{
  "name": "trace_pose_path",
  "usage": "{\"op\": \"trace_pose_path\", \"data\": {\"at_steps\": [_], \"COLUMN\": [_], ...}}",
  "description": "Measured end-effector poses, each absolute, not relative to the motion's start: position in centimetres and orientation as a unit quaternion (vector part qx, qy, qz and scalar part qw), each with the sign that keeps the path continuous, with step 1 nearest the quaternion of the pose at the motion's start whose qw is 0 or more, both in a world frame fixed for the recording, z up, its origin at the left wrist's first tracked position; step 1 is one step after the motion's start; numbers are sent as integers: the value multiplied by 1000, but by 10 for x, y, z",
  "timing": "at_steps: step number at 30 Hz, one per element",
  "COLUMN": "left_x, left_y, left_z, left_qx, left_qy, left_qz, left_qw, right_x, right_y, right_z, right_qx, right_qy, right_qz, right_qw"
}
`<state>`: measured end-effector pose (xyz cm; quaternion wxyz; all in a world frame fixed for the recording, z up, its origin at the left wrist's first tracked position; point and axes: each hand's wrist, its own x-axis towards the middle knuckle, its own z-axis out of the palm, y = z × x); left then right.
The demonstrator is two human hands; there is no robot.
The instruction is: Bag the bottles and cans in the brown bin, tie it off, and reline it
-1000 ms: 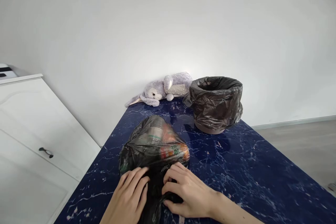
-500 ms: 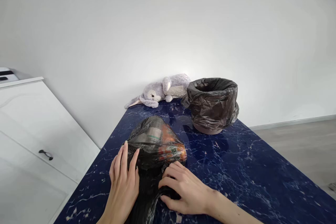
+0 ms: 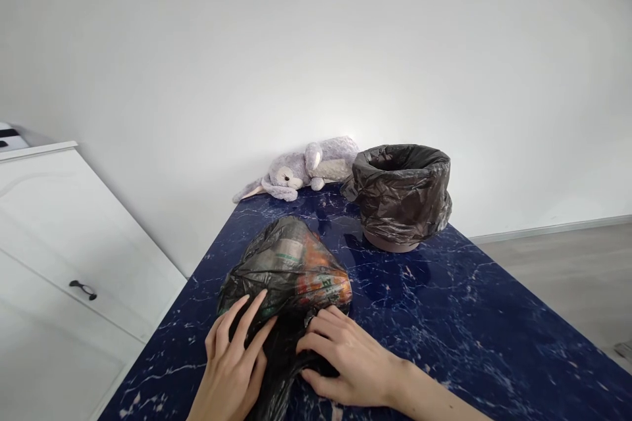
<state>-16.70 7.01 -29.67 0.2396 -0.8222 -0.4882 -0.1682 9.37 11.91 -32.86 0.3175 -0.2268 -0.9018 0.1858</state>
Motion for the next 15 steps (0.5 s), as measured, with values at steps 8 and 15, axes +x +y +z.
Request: {"op": "trace_pose_path", "data": {"at_steps": [8,15], "left_x": [-174,-180], "left_y": [73,85], "left_z": [-308,-305], "left_qx": [-774,-754], "left_qy": [-545,-570], "left_qz": [-176,-169], "left_qw": [269,278], "right_x": [96,96], "right_y": [121,119], "right_z": [-326,-322], "right_qx": [-241,-252], "right_qy": [-898,-893], "right_qz": [197,210], "right_qw": [311,309]}}
